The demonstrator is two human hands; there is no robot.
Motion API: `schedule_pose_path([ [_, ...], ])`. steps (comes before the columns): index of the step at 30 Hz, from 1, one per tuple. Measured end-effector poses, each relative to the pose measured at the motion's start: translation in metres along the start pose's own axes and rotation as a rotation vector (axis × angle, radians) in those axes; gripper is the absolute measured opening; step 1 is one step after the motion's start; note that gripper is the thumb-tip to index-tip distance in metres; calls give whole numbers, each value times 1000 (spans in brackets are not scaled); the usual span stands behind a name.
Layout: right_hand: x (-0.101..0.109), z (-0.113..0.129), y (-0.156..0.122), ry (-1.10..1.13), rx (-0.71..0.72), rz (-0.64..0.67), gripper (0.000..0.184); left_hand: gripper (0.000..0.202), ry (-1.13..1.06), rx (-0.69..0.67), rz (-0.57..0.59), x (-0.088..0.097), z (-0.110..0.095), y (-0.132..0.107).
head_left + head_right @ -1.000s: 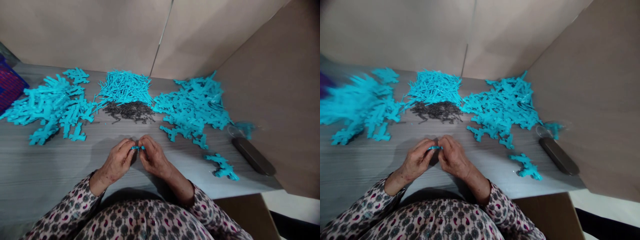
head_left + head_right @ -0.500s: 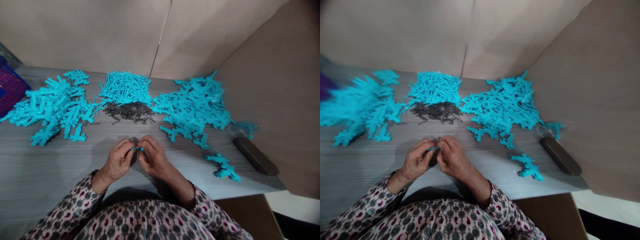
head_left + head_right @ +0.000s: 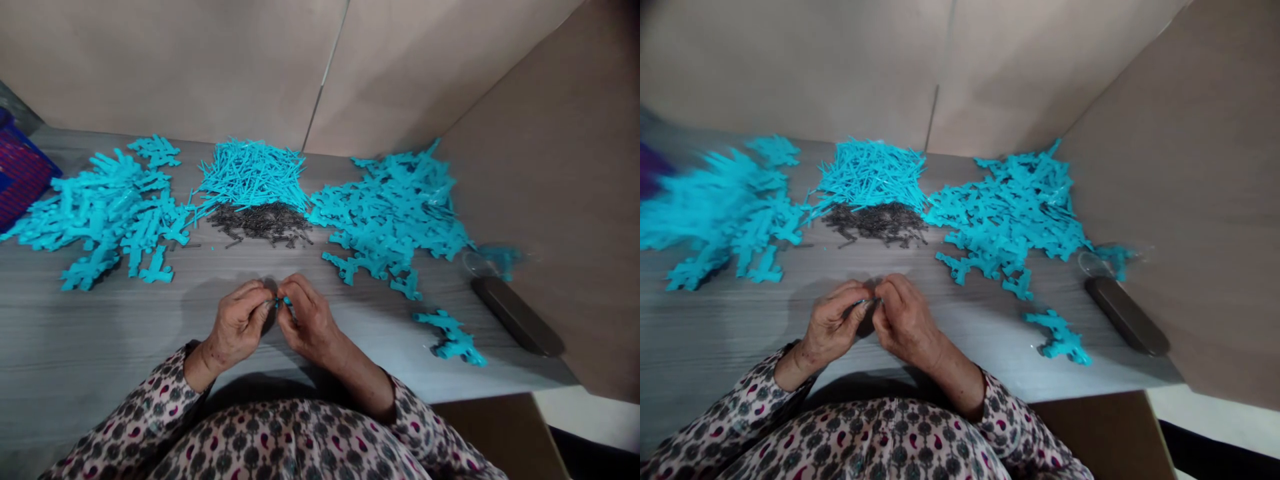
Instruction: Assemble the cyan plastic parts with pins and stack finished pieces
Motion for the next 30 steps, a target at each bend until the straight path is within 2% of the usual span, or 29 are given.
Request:
schedule_pose_path([
  [4, 4, -5, 0, 97, -79, -1, 22, 9, -40, 71, -10, 1, 6, 1],
  [8, 7, -22, -1, 249, -340, 13, 25, 6, -78, 163, -45, 6, 12, 4],
  [10, 4, -27, -1, 326, -433, 56, 16, 6, -95, 167, -51, 7, 9, 6],
  [12, 1, -26, -1, 392, -461, 93, 14, 6, -106, 167, -51, 7, 5, 7],
  [18, 0, -17, 0, 478, -459, 23, 30, 9, -104, 202, -49, 8, -6, 8],
  [22, -2, -21, -2, 518, -518, 28, 38, 10, -107, 235, -53, 8, -3, 7],
  [27, -8, -31, -6, 685, -688, 107, 35, 5, -160, 250, -75, 7, 3, 5],
  [30, -6, -30, -5, 684, -689, 94, 36, 6, -180, 258, -86, 7, 4, 4],
])
Point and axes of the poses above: each hand's wrist, its own y-axis towards the middle knuckle, its own x-axis out of the back of the hand, z = x × y, the point moved 5 cm from there along y, towards the middle knuckle, and after that the axes turned 11 degrees about -z, right-handed, at the moved point
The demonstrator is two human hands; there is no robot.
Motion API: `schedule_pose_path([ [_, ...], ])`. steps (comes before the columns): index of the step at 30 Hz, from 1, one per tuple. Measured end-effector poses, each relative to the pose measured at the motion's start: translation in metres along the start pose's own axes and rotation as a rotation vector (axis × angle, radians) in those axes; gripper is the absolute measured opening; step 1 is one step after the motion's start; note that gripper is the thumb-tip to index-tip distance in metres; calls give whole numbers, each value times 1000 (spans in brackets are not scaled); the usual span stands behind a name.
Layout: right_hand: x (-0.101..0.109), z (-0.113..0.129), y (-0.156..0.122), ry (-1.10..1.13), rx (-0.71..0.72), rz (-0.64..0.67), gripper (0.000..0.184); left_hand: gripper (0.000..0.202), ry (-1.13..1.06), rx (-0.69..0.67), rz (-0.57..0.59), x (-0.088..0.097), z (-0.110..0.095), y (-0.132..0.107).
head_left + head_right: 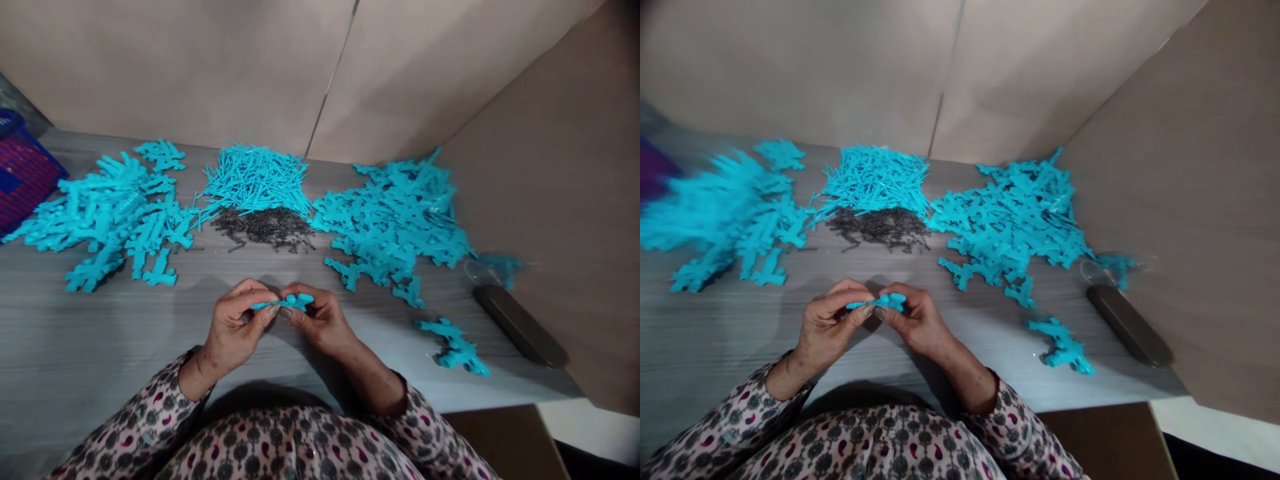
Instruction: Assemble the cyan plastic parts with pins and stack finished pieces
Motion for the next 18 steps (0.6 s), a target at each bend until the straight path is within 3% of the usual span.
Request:
schedule_pose_path([
  [4, -1, 9, -2, -90, 125, 9, 37, 10, -15, 59, 19, 1, -2, 0],
  [9, 5, 16, -4, -139, 198, -62, 28, 23, 32, 220, 132, 3, 6, 0],
  [14, 5, 11, -6, -119, 120, -106, 36, 32, 131, 152, 273, -3, 8, 1],
  [18, 0, -3, -8, 19, -29, -69, 34, 41, 89, 196, 261, -7, 2, 0],
])
Point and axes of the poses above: each hand's wrist, its own y-axis towards the middle knuckle, its own x-axis out of the back of the hand, z = x × y, the point moved 5 cm from there along y, towards the middle knuckle, and after that the axes turned 11 degrees about -z, right-handed, at the moved point
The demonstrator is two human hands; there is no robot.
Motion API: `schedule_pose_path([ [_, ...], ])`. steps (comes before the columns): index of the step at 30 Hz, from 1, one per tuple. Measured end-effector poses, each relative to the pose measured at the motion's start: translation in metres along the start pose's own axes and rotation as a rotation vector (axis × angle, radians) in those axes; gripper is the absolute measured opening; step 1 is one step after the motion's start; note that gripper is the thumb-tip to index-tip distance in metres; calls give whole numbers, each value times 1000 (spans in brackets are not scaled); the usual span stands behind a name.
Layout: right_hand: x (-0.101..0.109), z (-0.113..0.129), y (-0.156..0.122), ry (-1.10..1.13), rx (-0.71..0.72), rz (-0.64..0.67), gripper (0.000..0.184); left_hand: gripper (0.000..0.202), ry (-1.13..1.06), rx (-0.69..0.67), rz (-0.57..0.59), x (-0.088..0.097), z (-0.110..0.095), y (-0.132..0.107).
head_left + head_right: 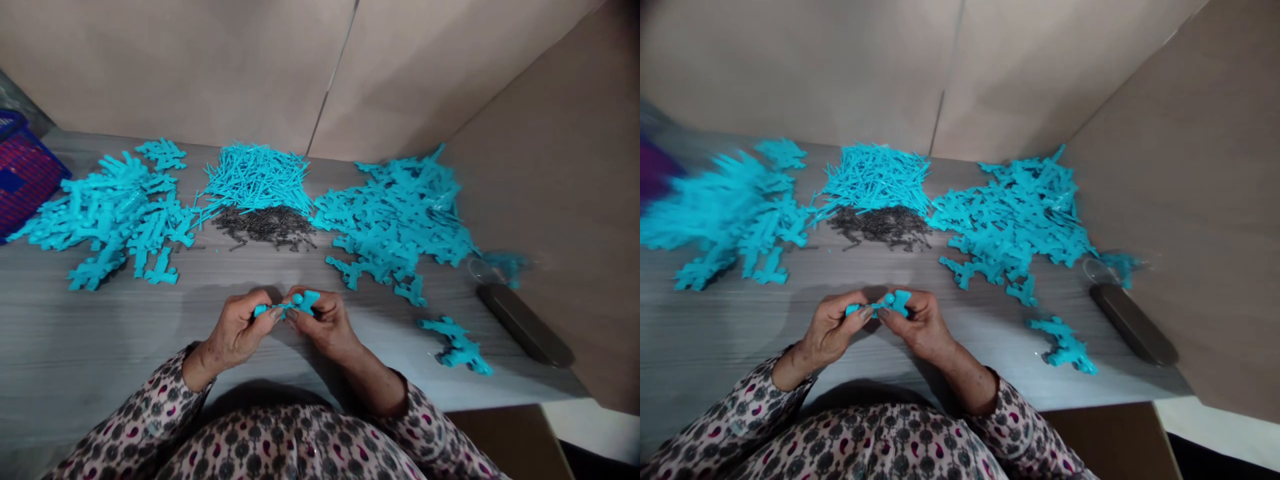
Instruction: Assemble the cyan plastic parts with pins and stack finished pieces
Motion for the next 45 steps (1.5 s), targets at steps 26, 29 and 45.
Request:
schedule_pose_path([
  [26, -11, -13, -2, 255, -229, 15, 35, 55, -390, 519, -92, -21, 40, -11],
  [29, -11, -16, 0, 255, -254, 7, 34, 54, -482, 666, -65, -29, 46, -14],
  [45, -24, -21, -7, 515, -481, 233, 32, 42, 183, -403, -93, 5, -17, -6],
])
Point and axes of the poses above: each hand's wrist, its own y-axis towards the middle knuckle, its own x-axis out of the back of the hand, z = x × y, the point moved 5 cm from there along y, towards the middle knuckle, and after that the axes turned 11 degrees about -z, right-handed, at the moved point
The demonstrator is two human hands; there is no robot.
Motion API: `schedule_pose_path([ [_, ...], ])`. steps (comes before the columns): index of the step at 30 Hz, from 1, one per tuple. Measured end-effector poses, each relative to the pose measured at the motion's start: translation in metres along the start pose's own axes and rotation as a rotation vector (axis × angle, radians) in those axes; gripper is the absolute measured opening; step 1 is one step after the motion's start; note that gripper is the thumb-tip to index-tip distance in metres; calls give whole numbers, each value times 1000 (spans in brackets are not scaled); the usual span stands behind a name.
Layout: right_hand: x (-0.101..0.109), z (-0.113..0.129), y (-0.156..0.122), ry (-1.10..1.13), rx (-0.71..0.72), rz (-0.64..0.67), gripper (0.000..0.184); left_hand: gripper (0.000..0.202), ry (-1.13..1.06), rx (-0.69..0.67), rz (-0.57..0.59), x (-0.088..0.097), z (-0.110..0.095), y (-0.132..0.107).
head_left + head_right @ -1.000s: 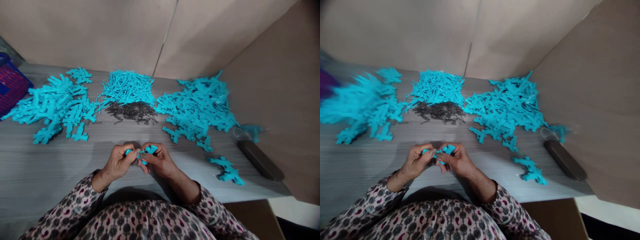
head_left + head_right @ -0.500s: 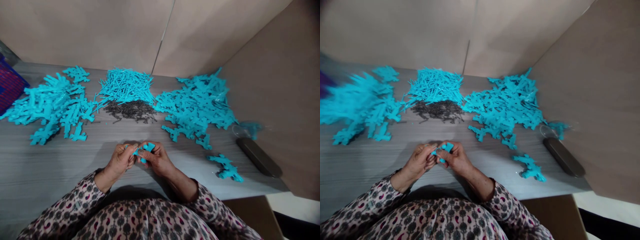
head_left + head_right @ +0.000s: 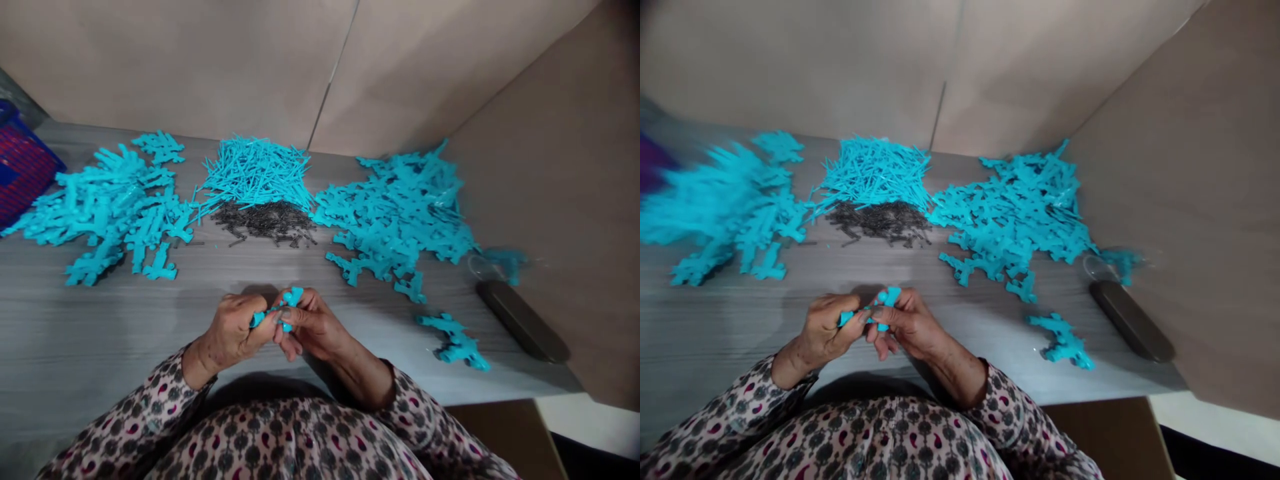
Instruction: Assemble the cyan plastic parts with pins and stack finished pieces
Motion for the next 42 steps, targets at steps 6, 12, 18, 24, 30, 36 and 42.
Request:
schedule_pose_path([
  [6, 2, 9, -5, -72, 126, -74, 31, 52, -334, 433, 56, -10, 7, 0],
  [12, 3, 10, -4, -148, 242, -159, 32, 61, -509, 773, 7, -26, 24, -14],
  [18, 4, 12, -4, -192, 294, -218, 33, 60, -532, 961, -67, -34, 39, -28],
  [24, 2, 1, 4, -29, 56, -54, 34, 53, -314, 501, 71, -16, 14, -10],
  [30, 6, 11, -1, -200, 238, -64, 33, 51, -239, 369, 37, -11, 14, -7],
  [36, 4, 46, -23, -731, 690, -83, 20, 35, -141, 228, 134, -8, 20, -3],
  [42, 6, 48, -24, -790, 736, -48, 17, 18, -60, 7, 177, -6, 12, -7],
])
Point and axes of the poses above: each hand's wrist, its own y-axis towards the middle knuckle, its own x-axis out of the back of the hand, z = x × y, the point moved 5 cm from there along y, towards the middle knuckle, and after that the axes turned 11 degrees about -z, right-handed, at the moved point
